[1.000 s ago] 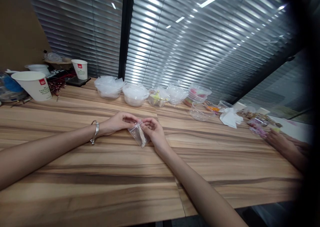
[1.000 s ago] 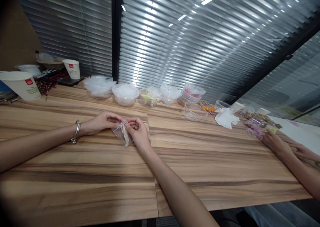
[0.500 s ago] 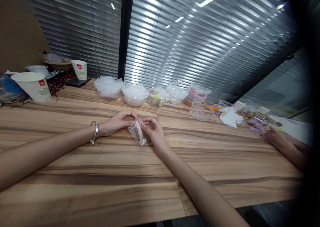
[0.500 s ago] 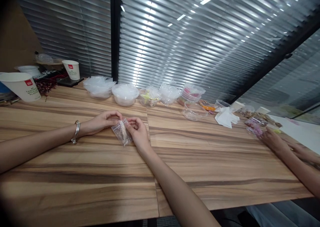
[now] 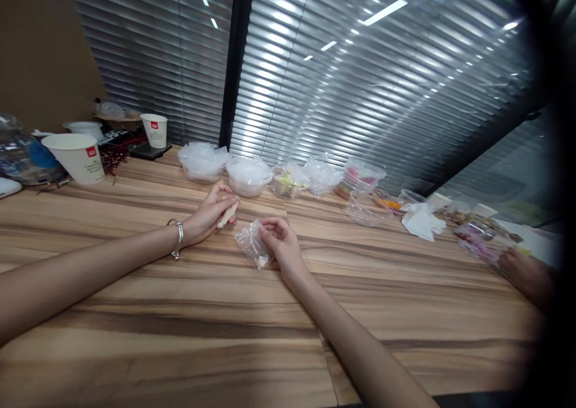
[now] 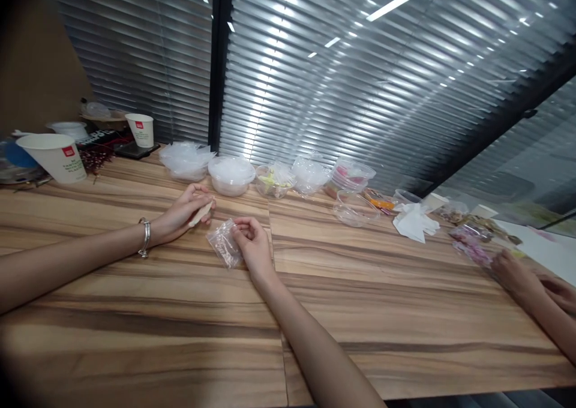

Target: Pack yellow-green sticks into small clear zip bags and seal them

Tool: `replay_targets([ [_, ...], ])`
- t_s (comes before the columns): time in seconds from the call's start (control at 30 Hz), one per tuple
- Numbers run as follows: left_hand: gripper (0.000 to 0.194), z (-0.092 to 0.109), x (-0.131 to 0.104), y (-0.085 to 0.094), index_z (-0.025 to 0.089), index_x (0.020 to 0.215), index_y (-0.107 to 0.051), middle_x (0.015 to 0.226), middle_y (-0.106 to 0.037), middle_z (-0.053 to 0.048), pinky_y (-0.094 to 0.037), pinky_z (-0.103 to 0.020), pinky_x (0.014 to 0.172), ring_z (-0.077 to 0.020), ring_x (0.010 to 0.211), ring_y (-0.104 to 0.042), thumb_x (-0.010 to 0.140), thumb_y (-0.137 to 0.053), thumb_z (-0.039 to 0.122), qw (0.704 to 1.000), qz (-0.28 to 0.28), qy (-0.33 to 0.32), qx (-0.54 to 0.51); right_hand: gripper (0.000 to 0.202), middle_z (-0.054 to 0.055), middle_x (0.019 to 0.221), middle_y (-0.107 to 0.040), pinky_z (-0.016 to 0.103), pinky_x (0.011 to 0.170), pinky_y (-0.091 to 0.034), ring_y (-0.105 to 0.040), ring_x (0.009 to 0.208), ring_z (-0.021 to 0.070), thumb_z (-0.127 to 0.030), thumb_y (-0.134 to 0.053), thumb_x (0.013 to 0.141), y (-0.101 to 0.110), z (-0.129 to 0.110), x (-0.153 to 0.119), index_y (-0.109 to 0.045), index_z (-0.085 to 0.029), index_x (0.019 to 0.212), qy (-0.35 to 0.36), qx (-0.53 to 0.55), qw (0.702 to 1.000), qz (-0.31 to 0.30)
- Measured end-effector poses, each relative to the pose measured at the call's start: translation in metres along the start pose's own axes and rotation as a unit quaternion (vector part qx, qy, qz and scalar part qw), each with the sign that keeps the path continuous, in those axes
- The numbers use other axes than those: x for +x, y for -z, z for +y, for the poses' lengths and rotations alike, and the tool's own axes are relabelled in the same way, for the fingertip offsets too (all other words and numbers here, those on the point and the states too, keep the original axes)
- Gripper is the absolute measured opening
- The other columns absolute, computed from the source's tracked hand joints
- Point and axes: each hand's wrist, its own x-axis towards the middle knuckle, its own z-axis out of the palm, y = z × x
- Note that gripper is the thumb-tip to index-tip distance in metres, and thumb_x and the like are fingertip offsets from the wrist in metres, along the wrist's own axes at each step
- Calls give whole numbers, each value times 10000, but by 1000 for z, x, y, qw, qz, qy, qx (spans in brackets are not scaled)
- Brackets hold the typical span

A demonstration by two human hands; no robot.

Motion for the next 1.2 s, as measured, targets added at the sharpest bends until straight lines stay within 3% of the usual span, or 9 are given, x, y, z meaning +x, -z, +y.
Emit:
replay_targets([
  [0.1,200,1,-3,-3,184,889,-488,812,-603,8,-401,-175,471,-29,455,-472,784,-612,301,998,-37,6,46,226,13,765,-619,227,531,-396,-528,621,128,-308,-679,660,0,-1,0,-603,-198,843,-1,1,1000,2],
  [0.3,165,7,-7,-7,137,834,-631,839,-608,-26,-438,-226,642,-92,670,-531,725,-668,254,987,-110,45,105,214,4,754,-609,231,568,-408,-531,638,126,-295,-676,662,1,-1,1,-602,-195,837,9,13,1000,14],
  [0.6,124,5,-5,-5,148,816,-674,903,-637,-45,-431,-268,853,-146,875,-573,705,-663,203,992,-84,66,68,236,6,732,-609,232,559,-408,-535,645,136,-315,-662,677,2,0,2,-597,-195,871,2,14,1000,19],
  [1.03,339,9,-9,-8,175,1011,-590,1051,-609,-63,-430,-291,829,-165,933,-563,691,-698,204,987,-111,42,112,192,-6,747,-614,236,563,-396,-526,625,125,-293,-682,663,-2,-6,-1,-611,-202,816,-7,33,999,10],
  [1.2,291,6,-8,-5,197,1043,-565,952,-585,-26,-432,-249,666,-115,741,-536,754,-593,200,993,-92,67,43,189,-15,706,-600,228,533,-372,-507,592,119,-288,-679,665,-3,-6,-1,-615,-201,819,-11,34,999,4],
])
